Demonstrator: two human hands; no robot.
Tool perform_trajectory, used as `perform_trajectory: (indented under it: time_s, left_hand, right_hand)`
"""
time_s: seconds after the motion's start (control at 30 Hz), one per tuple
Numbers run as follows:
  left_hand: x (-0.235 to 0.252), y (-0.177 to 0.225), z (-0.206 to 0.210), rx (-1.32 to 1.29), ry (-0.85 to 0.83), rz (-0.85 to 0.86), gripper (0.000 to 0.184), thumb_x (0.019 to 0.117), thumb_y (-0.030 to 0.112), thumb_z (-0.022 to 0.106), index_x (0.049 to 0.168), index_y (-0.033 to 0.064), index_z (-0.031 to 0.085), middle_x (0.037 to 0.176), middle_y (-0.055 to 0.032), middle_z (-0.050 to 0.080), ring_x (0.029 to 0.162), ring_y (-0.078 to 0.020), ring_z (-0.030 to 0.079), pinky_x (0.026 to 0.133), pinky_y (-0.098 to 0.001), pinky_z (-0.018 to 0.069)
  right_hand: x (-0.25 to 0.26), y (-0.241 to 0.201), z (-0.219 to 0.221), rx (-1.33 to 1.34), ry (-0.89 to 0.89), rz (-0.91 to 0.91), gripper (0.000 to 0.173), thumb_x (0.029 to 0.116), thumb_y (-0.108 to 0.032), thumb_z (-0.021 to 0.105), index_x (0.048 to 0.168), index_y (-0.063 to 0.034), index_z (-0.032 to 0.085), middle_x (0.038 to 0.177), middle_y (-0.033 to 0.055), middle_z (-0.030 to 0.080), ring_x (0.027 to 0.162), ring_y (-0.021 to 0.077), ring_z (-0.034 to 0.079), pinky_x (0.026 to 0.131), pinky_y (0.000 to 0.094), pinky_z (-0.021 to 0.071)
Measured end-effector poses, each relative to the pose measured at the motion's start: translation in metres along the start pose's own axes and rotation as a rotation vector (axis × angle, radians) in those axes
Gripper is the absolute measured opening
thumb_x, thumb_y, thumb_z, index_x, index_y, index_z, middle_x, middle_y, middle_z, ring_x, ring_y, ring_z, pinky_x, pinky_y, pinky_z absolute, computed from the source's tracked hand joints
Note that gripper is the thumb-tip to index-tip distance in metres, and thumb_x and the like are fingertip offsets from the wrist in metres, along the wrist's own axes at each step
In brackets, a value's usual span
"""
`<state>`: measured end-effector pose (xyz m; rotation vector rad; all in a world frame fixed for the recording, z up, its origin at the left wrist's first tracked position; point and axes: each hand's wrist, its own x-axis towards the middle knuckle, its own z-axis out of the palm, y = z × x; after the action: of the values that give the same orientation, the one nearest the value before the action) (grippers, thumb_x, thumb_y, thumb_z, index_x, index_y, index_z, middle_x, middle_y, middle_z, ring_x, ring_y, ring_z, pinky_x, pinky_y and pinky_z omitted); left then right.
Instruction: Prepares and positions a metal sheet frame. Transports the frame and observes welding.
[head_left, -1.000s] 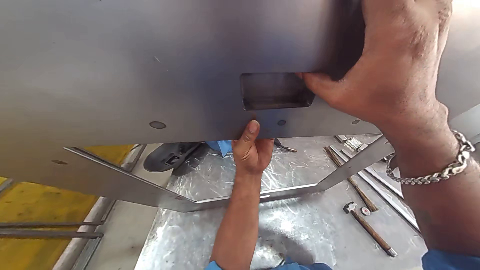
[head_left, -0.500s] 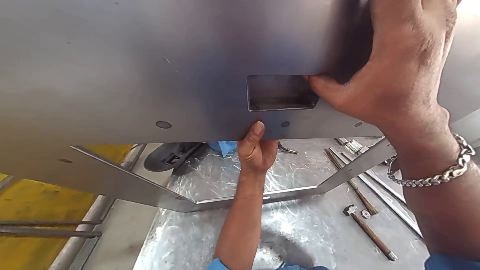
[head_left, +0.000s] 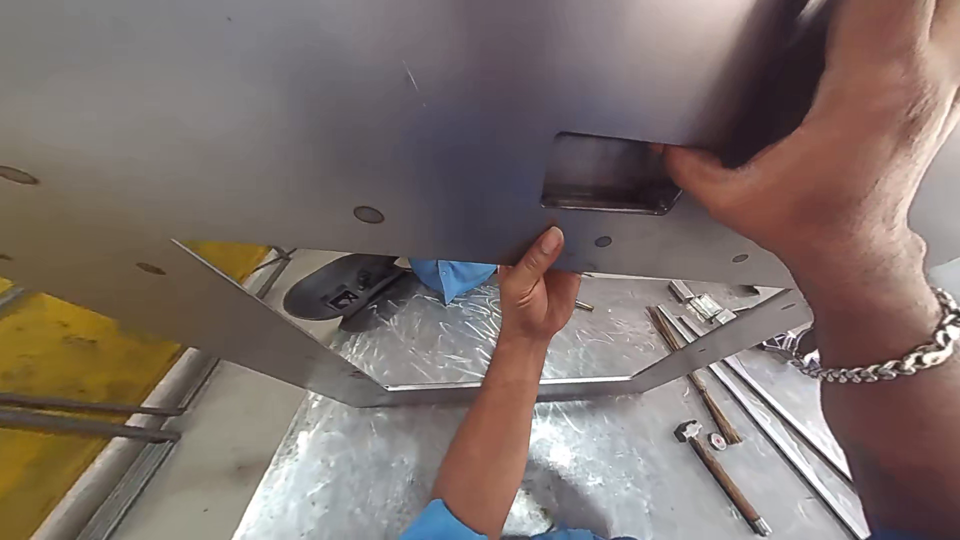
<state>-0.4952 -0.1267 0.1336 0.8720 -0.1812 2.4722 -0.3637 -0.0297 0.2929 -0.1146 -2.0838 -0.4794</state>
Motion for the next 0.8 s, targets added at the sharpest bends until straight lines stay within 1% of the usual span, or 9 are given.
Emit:
perform_trajectory:
  time_s: [0.2, 0.27, 0.33, 0.37, 0.4, 0.5, 0.6, 0.7, 0.8]
  left_hand:
    - [-0.001, 0.002, -0.001, 0.008, -0.005, 0.001, 0.027, 0.0893, 0.011, 0.077, 0.115, 0.0074, 0.069, 0.111, -0.0129, 0.072, 0.106, -0.0256, 0.071, 0.095, -0.0494, 0.0575]
    - [-0.001, 0.002, -0.001, 0.014, -0.008, 0.003, 0.027, 0.0893, 0.011, 0.077, 0.115, 0.0075, 0.069, 0.111, -0.0130, 0.072, 0.106, -0.0256, 0.071, 0.095, -0.0491, 0.0577]
    - [-0.001, 0.003, -0.001, 0.022, -0.014, 0.004, 0.027, 0.0895, 0.011, 0.077, 0.115, 0.0074, 0.068, 0.111, -0.0130, 0.072, 0.106, -0.0256, 0.071, 0.095, -0.0488, 0.0578]
    - [-0.002, 0.004, -0.001, 0.033, -0.021, 0.007, 0.028, 0.0896, 0.012, 0.077, 0.115, 0.0074, 0.068, 0.112, -0.0128, 0.072, 0.107, -0.0254, 0.071, 0.096, -0.0487, 0.0575]
    - [-0.002, 0.005, 0.000, 0.046, -0.024, 0.011, 0.028, 0.0895, 0.013, 0.077, 0.115, 0.0072, 0.068, 0.112, -0.0129, 0.072, 0.107, -0.0254, 0.070, 0.096, -0.0491, 0.0574]
    - [-0.002, 0.005, 0.001, 0.079, -0.028, 0.008, 0.028, 0.0890, 0.014, 0.077, 0.115, 0.0079, 0.068, 0.112, -0.0119, 0.072, 0.108, -0.0247, 0.070, 0.097, -0.0492, 0.0571]
    - [-0.002, 0.006, 0.001, 0.087, -0.029, 0.010, 0.026, 0.0900, 0.013, 0.076, 0.114, 0.0071, 0.068, 0.111, -0.0120, 0.072, 0.108, -0.0253, 0.070, 0.098, -0.0500, 0.0565]
    - [-0.001, 0.007, -0.001, 0.097, -0.055, 0.010, 0.026, 0.0907, 0.014, 0.076, 0.115, 0.0060, 0.068, 0.112, -0.0130, 0.072, 0.110, -0.0266, 0.069, 0.098, -0.0509, 0.0561]
    - [0.000, 0.007, -0.002, 0.112, -0.081, 0.001, 0.028, 0.0897, 0.015, 0.077, 0.114, 0.0061, 0.068, 0.112, -0.0125, 0.072, 0.110, -0.0257, 0.069, 0.099, -0.0498, 0.0560]
  right_hand:
    - [-0.003, 0.003, 0.000, -0.004, -0.010, 0.010, 0.066, 0.0876, -0.048, 0.077, 0.125, 0.0022, 0.058, 0.114, 0.0238, 0.064, 0.110, 0.0379, 0.063, 0.094, 0.0562, 0.0464]
    - [-0.004, 0.003, 0.000, -0.003, -0.007, 0.009, 0.063, 0.0881, -0.048, 0.077, 0.124, 0.0011, 0.060, 0.112, 0.0223, 0.065, 0.109, 0.0364, 0.063, 0.094, 0.0543, 0.0465]
    - [-0.001, 0.002, 0.001, 0.008, 0.018, 0.000, 0.061, 0.0879, -0.048, 0.076, 0.122, 0.0001, 0.061, 0.111, 0.0218, 0.066, 0.108, 0.0365, 0.063, 0.092, 0.0556, 0.0457]
    - [0.005, 0.001, 0.003, 0.013, 0.059, -0.006, 0.060, 0.0854, -0.049, 0.074, 0.120, -0.0014, 0.064, 0.110, 0.0209, 0.070, 0.108, 0.0360, 0.065, 0.091, 0.0568, 0.0453]
    - [0.008, 0.000, 0.004, 0.016, 0.077, -0.012, 0.058, 0.0850, -0.050, 0.073, 0.118, -0.0025, 0.066, 0.109, 0.0196, 0.071, 0.106, 0.0347, 0.066, 0.090, 0.0562, 0.0456]
    - [0.008, 0.001, 0.003, 0.023, 0.098, -0.038, 0.053, 0.0858, -0.048, 0.073, 0.115, -0.0036, 0.068, 0.104, 0.0166, 0.072, 0.102, 0.0312, 0.067, 0.086, 0.0514, 0.0461]
    - [0.008, 0.001, 0.005, 0.017, 0.117, -0.031, 0.049, 0.0844, -0.049, 0.073, 0.108, -0.0056, 0.070, 0.097, 0.0127, 0.073, 0.095, 0.0273, 0.067, 0.081, 0.0477, 0.0463]
    - [0.008, -0.001, 0.004, 0.024, 0.101, -0.010, 0.048, 0.0850, -0.049, 0.072, 0.103, -0.0050, 0.071, 0.093, 0.0131, 0.072, 0.091, 0.0288, 0.068, 0.076, 0.0490, 0.0471]
    - [0.008, -0.001, 0.005, 0.035, 0.108, -0.019, 0.044, 0.0847, -0.047, 0.071, 0.099, -0.0054, 0.072, 0.088, 0.0125, 0.071, 0.086, 0.0284, 0.068, 0.072, 0.0480, 0.0468]
